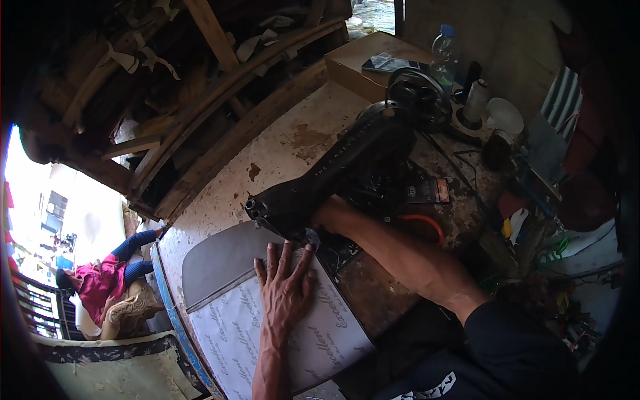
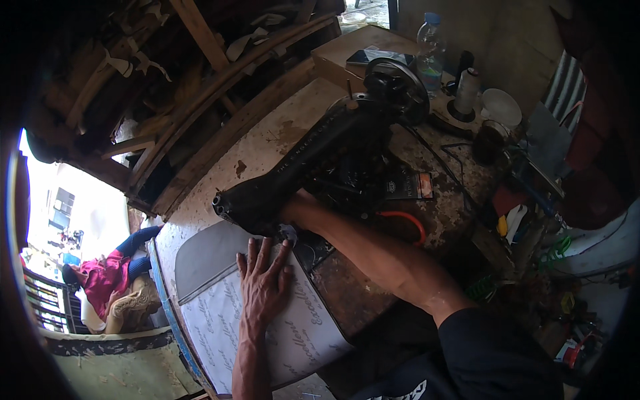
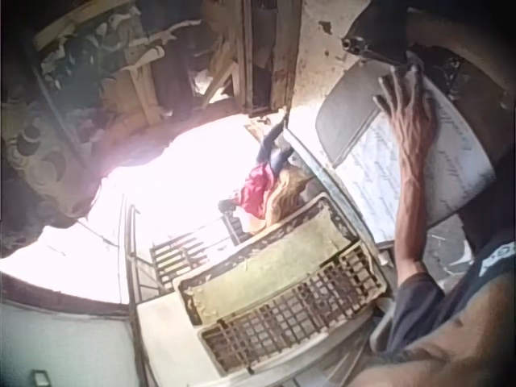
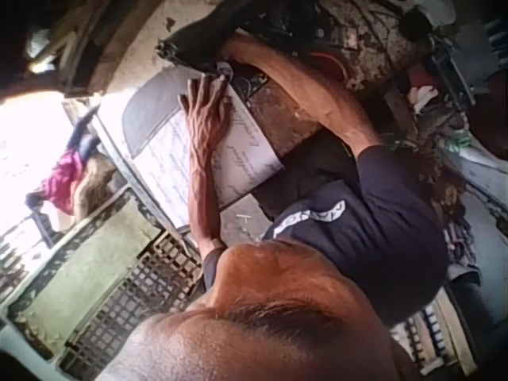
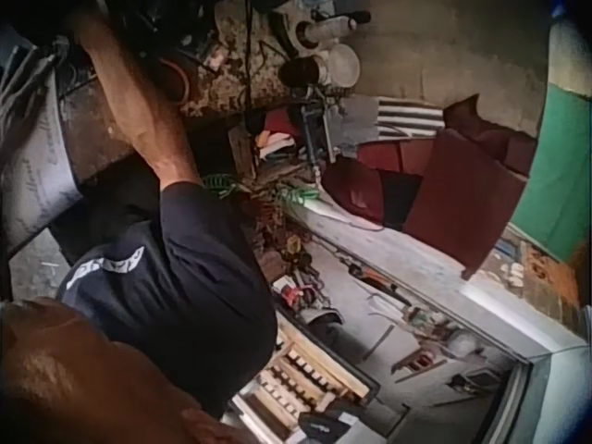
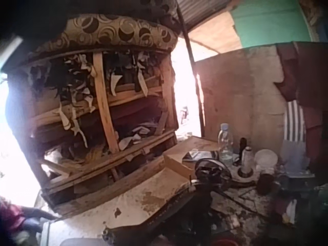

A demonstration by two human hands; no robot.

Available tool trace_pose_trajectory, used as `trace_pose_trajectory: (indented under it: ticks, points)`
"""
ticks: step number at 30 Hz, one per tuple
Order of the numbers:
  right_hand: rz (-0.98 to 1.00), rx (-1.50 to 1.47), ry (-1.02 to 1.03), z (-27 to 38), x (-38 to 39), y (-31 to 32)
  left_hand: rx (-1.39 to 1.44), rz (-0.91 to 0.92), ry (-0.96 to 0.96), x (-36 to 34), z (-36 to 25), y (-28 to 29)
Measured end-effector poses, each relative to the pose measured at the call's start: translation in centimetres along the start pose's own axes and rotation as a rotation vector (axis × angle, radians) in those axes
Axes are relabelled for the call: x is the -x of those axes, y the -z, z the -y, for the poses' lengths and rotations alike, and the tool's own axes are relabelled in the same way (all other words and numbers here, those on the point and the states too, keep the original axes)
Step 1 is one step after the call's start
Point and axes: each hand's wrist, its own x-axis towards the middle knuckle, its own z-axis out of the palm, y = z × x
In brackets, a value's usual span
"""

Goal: The person prepares a large piece of vinyl fabric at a sewing machine, trimming an edge with shears and aligning the fabric under the needle.

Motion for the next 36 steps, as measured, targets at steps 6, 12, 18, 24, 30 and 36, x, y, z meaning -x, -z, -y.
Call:
trace_pose_trajectory:
  ticks: [6,12,18,24,30,36]
  points:
    - [-0.046,0.402,-0.126,2.4,5.9,0.4,0.009,-0.071,-0.049,0.9,1.1,-0.7]
    - [0.046,0.449,0.254,4.4,17.4,-0.1,0.013,-0.06,0.035,5.9,-3.3,0.5]
    - [-0.387,1.002,0.341,3.4,16.3,1.4,0.045,-0.025,0.154,8.5,-4.9,0.3]
    - [0.038,0.613,0.352,6.4,21.2,-0.9,0.019,-0.04,0.147,8.0,-4.5,-0.8]
    - [-0.017,0.637,0.381,4.7,25.0,-3.1,0.026,-0.076,0.119,7.4,-4.7,-1.1]
    - [-0.017,0.633,0.337,4.7,24.3,-3.3,0.01,-0.06,0.104,6.6,-4.0,-1.0]
